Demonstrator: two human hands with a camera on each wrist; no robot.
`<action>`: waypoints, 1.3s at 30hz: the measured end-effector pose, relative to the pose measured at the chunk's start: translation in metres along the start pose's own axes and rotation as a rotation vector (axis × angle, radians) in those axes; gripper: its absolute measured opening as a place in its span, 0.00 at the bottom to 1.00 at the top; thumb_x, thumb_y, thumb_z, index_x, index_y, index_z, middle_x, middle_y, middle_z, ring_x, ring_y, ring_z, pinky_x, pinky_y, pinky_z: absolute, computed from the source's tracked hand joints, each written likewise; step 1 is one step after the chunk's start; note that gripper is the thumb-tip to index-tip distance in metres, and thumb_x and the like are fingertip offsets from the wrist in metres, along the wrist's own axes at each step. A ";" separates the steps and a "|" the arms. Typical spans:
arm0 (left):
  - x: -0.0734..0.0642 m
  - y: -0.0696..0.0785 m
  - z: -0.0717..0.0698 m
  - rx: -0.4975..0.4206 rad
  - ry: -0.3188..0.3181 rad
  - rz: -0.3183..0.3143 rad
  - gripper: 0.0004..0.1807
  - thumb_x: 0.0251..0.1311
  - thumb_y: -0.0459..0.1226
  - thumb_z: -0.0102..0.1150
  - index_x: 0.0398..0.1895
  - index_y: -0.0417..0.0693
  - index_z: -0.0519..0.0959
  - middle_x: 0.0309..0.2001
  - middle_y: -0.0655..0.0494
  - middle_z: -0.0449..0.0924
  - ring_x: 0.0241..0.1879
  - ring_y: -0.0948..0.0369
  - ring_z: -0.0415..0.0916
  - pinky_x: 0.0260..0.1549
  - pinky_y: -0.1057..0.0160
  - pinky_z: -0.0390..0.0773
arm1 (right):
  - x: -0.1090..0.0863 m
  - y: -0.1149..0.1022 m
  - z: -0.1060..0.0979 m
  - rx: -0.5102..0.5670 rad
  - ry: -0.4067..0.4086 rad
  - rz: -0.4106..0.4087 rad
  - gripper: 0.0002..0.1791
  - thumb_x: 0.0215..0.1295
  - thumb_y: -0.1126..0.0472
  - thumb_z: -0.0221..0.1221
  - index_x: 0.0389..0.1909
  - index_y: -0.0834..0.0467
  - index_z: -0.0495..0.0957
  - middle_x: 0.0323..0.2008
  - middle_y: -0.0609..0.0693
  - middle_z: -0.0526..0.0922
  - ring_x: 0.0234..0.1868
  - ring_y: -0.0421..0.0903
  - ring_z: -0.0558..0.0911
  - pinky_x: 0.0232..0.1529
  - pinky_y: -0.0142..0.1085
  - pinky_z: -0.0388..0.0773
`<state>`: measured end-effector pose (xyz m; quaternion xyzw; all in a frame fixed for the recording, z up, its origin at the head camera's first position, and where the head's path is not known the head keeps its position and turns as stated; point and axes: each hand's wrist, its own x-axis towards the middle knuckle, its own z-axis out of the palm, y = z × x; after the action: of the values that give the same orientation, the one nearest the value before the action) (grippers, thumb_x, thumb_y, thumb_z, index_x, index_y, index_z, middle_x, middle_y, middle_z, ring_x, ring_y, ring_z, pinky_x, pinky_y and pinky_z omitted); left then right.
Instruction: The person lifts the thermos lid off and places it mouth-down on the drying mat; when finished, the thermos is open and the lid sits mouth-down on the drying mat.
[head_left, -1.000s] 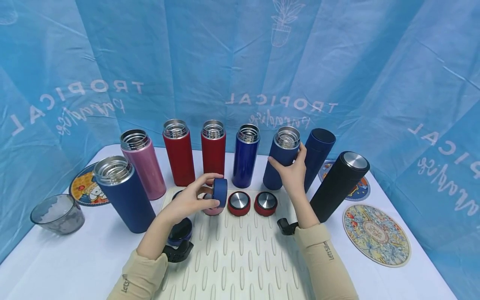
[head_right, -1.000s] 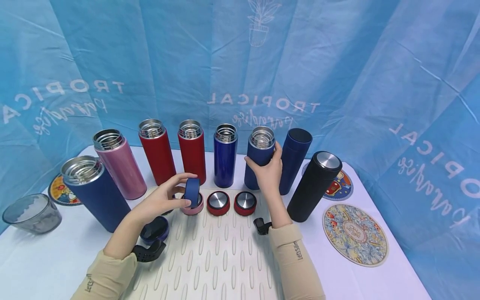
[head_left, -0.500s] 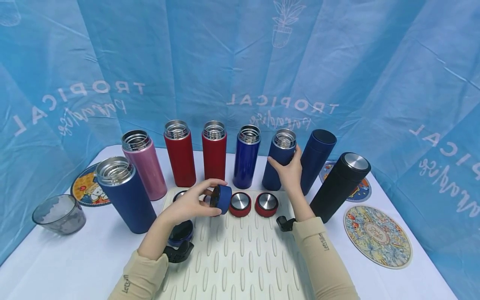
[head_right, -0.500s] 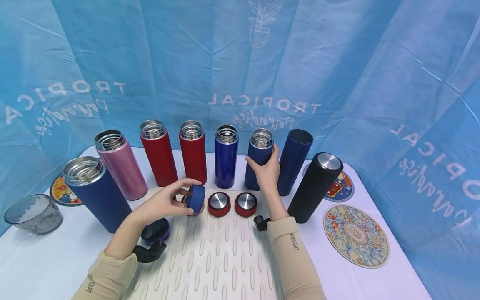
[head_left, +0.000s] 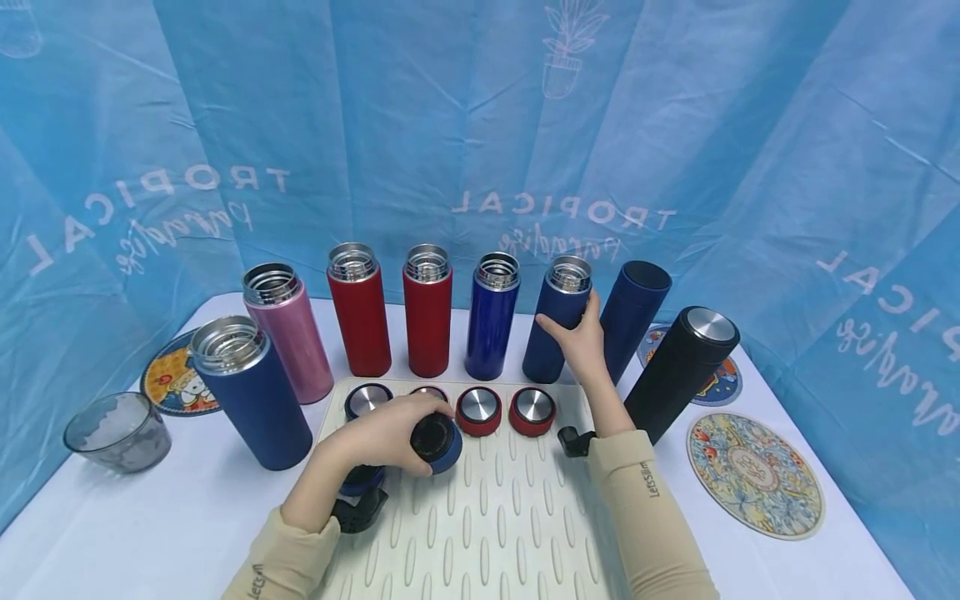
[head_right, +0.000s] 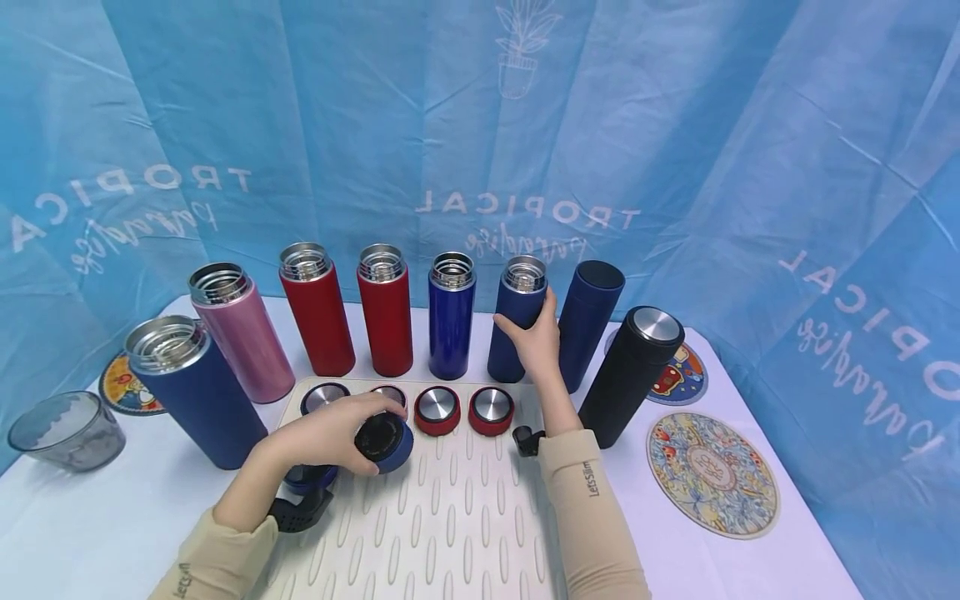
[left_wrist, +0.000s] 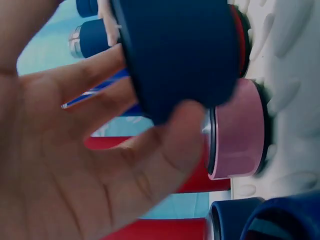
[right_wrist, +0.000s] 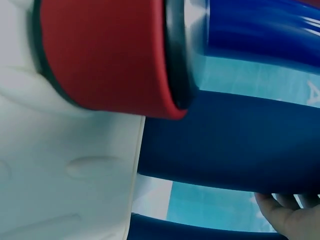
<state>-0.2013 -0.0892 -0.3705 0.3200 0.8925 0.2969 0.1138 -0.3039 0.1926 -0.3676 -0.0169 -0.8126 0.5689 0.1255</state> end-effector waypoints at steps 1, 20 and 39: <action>0.000 0.000 0.002 0.023 -0.018 0.000 0.34 0.35 0.35 0.74 0.53 0.43 0.73 0.52 0.50 0.74 0.52 0.53 0.70 0.49 0.51 0.73 | 0.000 0.000 0.000 0.000 -0.006 0.006 0.55 0.54 0.48 0.65 0.72 0.48 0.36 0.68 0.56 0.56 0.67 0.55 0.60 0.62 0.50 0.61; 0.000 0.006 0.016 0.180 -0.063 -0.087 0.30 0.24 0.31 0.76 0.40 0.50 0.77 0.39 0.54 0.70 0.36 0.59 0.70 0.34 0.57 0.75 | -0.008 0.000 0.002 -0.050 0.077 -0.002 0.51 0.55 0.47 0.64 0.72 0.50 0.41 0.68 0.57 0.56 0.67 0.55 0.60 0.62 0.50 0.62; 0.000 0.008 0.022 0.277 -0.042 -0.091 0.32 0.26 0.39 0.78 0.43 0.45 0.77 0.40 0.51 0.75 0.39 0.56 0.74 0.42 0.55 0.75 | -0.033 0.005 0.000 -0.319 0.728 -0.477 0.36 0.60 0.55 0.59 0.66 0.52 0.52 0.69 0.55 0.48 0.70 0.49 0.47 0.67 0.52 0.39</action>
<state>-0.1889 -0.0745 -0.3831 0.2981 0.9359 0.1585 0.1003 -0.2727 0.1892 -0.3780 -0.0471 -0.7740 0.3492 0.5260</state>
